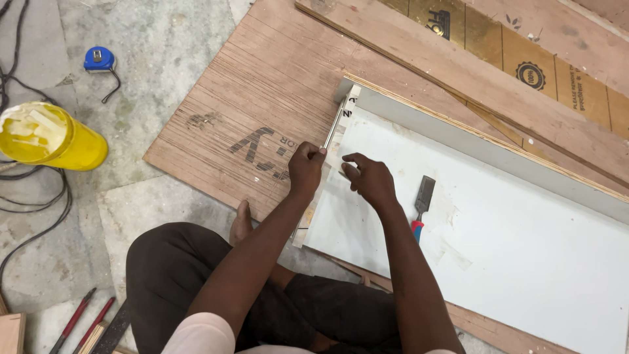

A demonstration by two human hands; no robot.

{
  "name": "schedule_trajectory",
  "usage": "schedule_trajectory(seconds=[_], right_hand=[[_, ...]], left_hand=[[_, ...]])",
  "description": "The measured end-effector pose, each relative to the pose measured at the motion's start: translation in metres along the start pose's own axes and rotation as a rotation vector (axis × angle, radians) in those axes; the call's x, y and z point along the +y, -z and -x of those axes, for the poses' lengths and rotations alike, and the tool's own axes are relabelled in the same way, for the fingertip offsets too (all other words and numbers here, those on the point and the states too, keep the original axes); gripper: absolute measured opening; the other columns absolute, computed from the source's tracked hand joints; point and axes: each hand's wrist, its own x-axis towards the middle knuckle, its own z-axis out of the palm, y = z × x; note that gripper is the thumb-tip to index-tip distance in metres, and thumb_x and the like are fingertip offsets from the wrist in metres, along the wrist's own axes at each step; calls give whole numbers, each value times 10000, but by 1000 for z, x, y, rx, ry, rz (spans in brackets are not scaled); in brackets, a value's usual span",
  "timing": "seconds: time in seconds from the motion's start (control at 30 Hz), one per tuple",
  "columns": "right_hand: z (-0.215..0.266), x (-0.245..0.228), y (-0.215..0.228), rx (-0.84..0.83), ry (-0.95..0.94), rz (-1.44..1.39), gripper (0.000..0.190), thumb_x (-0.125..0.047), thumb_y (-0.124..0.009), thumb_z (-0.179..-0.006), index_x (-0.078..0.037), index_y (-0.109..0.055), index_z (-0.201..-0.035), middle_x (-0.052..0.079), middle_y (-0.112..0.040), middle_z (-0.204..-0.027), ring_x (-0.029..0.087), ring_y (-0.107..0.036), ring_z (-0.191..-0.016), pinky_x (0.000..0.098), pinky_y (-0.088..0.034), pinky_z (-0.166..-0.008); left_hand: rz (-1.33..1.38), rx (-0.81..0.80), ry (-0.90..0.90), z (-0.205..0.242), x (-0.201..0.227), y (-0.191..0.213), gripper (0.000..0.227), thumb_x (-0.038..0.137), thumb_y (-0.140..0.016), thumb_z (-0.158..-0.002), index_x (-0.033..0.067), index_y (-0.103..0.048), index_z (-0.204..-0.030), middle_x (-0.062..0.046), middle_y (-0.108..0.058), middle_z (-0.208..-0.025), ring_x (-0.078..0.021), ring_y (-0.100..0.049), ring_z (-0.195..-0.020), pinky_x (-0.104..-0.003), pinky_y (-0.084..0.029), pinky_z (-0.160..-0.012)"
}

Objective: The person sits cross-legged on the floor and applies strips of masking tape to the edge of a white rectangular frame. They repeatedly tear off pieces of tape from a roll and press them onto the frame's edge, smoothing them down with their fingers.

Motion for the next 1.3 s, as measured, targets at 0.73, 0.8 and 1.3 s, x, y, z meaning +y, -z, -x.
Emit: schedule_trajectory(seconds=[0.73, 0.8, 1.3], right_hand=[[-38, 7, -1, -75, -27, -7, 293, -372, -653, -956, -172, -786, -1125, 30, -696, -613, 95, -592, -492, 291, -490, -547], [-39, 7, -1, -78, -34, -3, 294, -372, -654, -959, -166, -786, -1121, 28, -690, -608, 93, -583, -487, 293, -482, -542], [-61, 30, -14, -96, -54, -90, 280, -336, -701, -936, -121, -798, -1088, 48, -729, -641, 84, -637, -528, 246, -497, -545]], left_hand=[[212, 12, 128, -13, -5, 0, 157, 131, -675, -963, 33, -604, -864, -35, -635, -754, -88, -583, -628, -272, -506, -558], [236, 2, 148, -12, -3, 1, 155, 133, -666, -972, 35, -600, -870, -36, -634, -759, -89, -591, -634, -268, -514, -562], [34, 44, 156, -23, -22, -4, 178, 160, -672, -953, 27, -602, -858, -61, -638, -775, -118, -577, -670, -297, -492, -611]])
